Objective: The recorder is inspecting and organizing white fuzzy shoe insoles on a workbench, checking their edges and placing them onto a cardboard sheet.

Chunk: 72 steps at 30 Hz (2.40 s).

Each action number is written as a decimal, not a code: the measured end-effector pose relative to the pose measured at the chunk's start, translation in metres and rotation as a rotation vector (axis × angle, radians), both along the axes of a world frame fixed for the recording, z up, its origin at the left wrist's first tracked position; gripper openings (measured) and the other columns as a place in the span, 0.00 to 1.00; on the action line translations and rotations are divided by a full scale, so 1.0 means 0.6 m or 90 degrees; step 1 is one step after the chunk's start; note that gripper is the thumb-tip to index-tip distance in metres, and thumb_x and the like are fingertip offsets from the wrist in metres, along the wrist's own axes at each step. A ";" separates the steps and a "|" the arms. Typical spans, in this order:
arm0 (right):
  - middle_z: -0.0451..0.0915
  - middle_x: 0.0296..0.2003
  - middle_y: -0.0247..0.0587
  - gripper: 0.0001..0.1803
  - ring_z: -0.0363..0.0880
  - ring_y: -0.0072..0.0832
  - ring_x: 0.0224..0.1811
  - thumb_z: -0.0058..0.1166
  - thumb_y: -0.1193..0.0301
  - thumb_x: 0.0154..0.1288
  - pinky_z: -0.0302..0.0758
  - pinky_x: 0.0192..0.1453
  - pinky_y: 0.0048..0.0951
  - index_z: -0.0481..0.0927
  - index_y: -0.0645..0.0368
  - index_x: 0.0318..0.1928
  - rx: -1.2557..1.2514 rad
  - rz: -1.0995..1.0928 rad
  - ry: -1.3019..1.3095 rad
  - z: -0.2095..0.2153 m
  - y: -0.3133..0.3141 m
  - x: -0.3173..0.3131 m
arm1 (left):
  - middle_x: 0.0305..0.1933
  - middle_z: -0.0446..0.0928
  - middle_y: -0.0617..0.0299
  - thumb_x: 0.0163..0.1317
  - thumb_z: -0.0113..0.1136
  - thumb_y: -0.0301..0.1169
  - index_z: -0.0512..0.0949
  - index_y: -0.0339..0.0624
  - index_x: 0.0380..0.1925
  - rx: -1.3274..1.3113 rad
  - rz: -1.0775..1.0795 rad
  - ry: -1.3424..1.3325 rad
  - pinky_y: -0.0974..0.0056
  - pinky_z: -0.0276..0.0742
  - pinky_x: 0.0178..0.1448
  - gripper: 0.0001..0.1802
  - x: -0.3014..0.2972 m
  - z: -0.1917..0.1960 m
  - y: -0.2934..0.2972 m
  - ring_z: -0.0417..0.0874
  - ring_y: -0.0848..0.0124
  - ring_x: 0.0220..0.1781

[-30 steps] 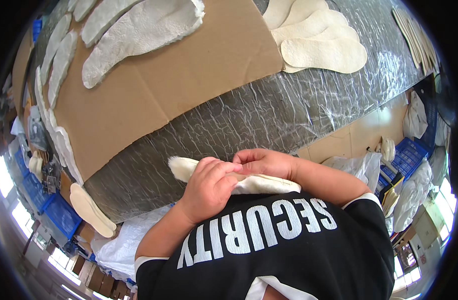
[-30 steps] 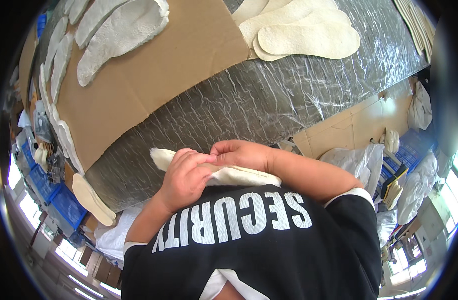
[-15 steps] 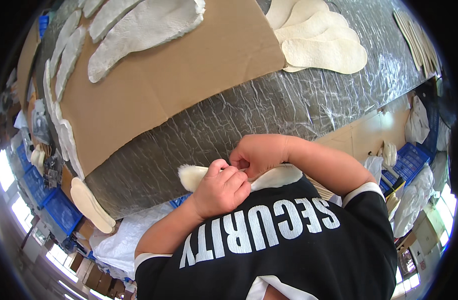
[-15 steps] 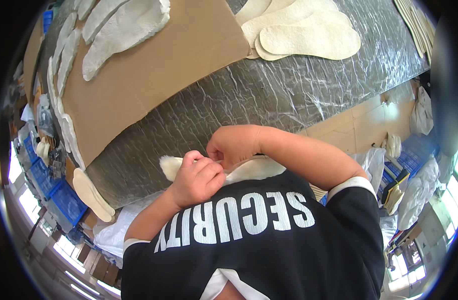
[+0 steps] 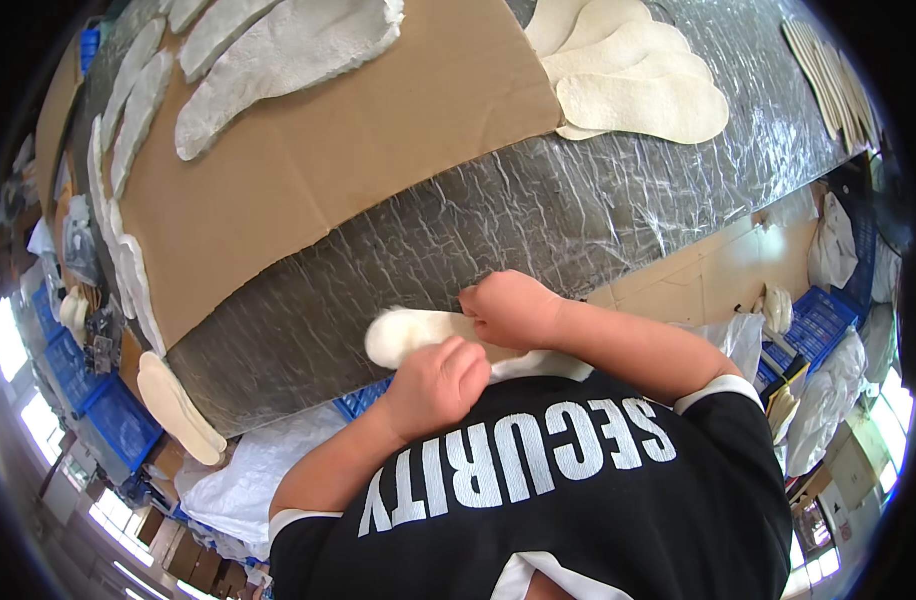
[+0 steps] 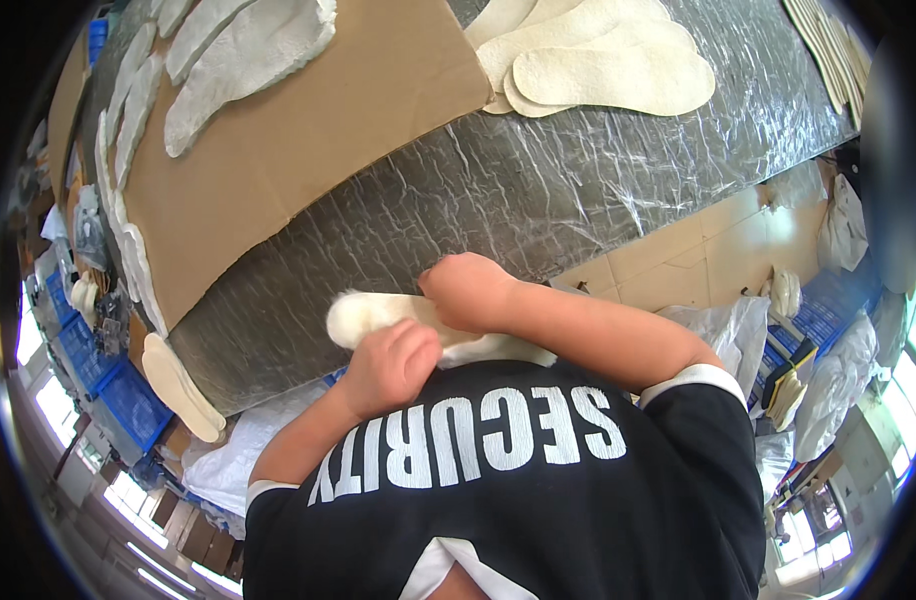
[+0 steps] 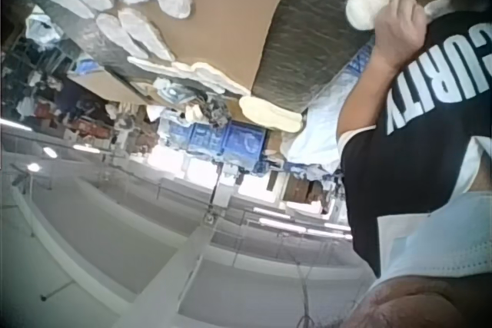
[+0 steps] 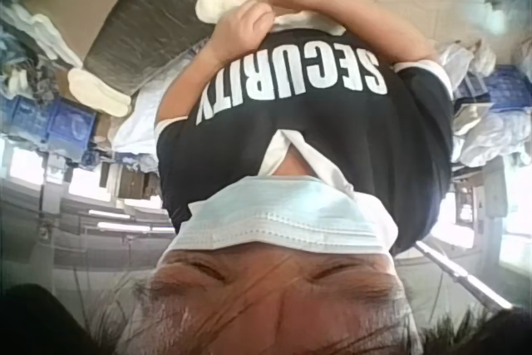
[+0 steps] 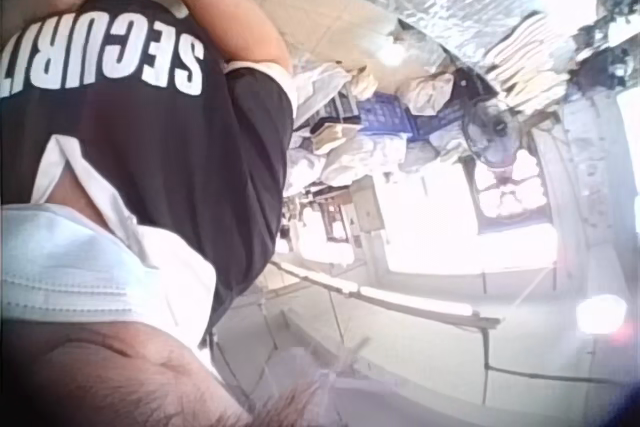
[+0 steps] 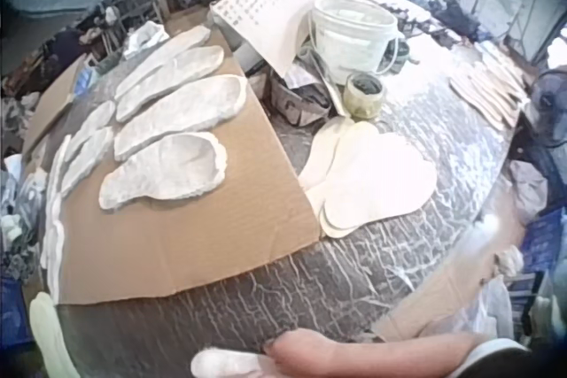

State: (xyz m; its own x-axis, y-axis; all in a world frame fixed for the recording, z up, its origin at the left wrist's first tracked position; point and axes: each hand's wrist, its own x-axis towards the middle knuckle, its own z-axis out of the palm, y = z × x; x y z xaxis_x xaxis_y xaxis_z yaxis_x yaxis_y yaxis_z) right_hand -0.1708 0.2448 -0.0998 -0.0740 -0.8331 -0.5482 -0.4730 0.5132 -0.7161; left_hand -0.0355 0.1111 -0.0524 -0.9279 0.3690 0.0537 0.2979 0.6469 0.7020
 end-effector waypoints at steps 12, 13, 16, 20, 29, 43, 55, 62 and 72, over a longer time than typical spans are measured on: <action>0.86 0.39 0.44 0.19 0.81 0.25 0.43 0.51 0.59 0.75 0.77 0.50 0.31 0.85 0.61 0.47 -0.029 -0.281 -0.530 -0.025 0.062 -0.005 | 0.48 0.78 0.53 0.52 0.65 0.23 0.76 0.38 0.33 -0.003 0.192 -0.024 0.54 0.80 0.45 0.09 -0.015 0.003 0.002 0.79 0.53 0.48; 0.85 0.46 0.46 0.24 0.80 0.28 0.50 0.51 0.53 0.73 0.74 0.57 0.32 0.82 0.60 0.55 -0.037 -0.245 -0.572 -0.031 0.076 -0.013 | 0.44 0.79 0.53 0.52 0.66 0.22 0.76 0.37 0.32 0.005 0.200 -0.041 0.54 0.79 0.45 0.09 -0.014 0.004 0.000 0.80 0.52 0.46; 0.84 0.48 0.45 0.31 0.81 0.31 0.50 0.60 0.50 0.66 0.75 0.57 0.32 0.78 0.60 0.60 -0.138 -0.237 -0.675 -0.012 0.108 -0.031 | 0.41 0.80 0.53 0.51 0.66 0.22 0.75 0.37 0.32 0.012 0.223 -0.056 0.54 0.79 0.44 0.09 -0.005 0.000 -0.010 0.81 0.52 0.43; 0.85 0.48 0.43 0.41 0.83 0.31 0.49 0.76 0.55 0.47 0.77 0.55 0.30 0.77 0.61 0.60 -0.122 -0.177 -0.496 0.032 0.114 -0.048 | 0.39 0.80 0.53 0.51 0.65 0.21 0.74 0.37 0.31 0.024 0.232 -0.053 0.54 0.79 0.42 0.09 -0.004 0.002 -0.011 0.81 0.52 0.40; 0.83 0.28 0.50 0.23 0.82 0.50 0.33 0.65 0.52 0.59 0.77 0.39 0.43 0.82 0.53 0.48 -0.110 -0.116 -0.182 0.059 0.109 -0.039 | 0.36 0.80 0.56 0.50 0.64 0.21 0.75 0.39 0.31 0.008 0.230 -0.045 0.57 0.80 0.37 0.09 -0.007 0.009 -0.004 0.82 0.57 0.39; 0.80 0.20 0.43 0.14 0.82 0.45 0.26 0.61 0.55 0.61 0.76 0.34 0.43 0.82 0.53 0.36 -0.234 -0.107 0.037 0.072 0.104 -0.027 | 0.36 0.81 0.54 0.46 0.66 0.18 0.75 0.37 0.28 0.042 0.243 -0.033 0.58 0.80 0.38 0.10 -0.008 0.015 0.009 0.83 0.55 0.37; 0.80 0.20 0.39 0.13 0.81 0.40 0.27 0.70 0.61 0.49 0.77 0.36 0.40 0.84 0.53 0.33 -0.159 -0.133 0.103 0.070 0.090 -0.004 | 0.45 0.79 0.51 0.46 0.69 0.17 0.77 0.35 0.31 0.078 0.253 -0.041 0.55 0.80 0.48 0.12 -0.009 0.021 0.004 0.81 0.52 0.46; 0.79 0.19 0.39 0.11 0.81 0.41 0.25 0.70 0.64 0.50 0.77 0.35 0.41 0.84 0.52 0.33 -0.186 -0.158 0.102 0.072 0.087 -0.002 | 0.48 0.77 0.52 0.45 0.68 0.18 0.77 0.37 0.30 0.028 0.284 -0.070 0.51 0.74 0.56 0.12 -0.007 0.035 0.006 0.79 0.53 0.54; 0.82 0.23 0.38 0.10 0.81 0.41 0.28 0.69 0.66 0.50 0.76 0.38 0.40 0.83 0.52 0.33 -0.183 -0.145 0.053 0.074 0.094 -0.005 | 0.43 0.79 0.65 0.50 0.67 0.28 0.78 0.45 0.28 -0.124 0.250 -0.052 0.50 0.61 0.56 0.07 -0.012 0.045 0.004 0.80 0.64 0.52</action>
State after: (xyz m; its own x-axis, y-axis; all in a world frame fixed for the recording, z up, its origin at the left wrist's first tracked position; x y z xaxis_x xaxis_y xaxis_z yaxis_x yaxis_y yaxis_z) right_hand -0.1739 0.3011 -0.0552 -0.3087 -0.9093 -0.2791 -0.4325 0.3955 -0.8102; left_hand -0.0426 0.1138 -0.0251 -0.9980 -0.0161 -0.0610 -0.0479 0.8226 0.5666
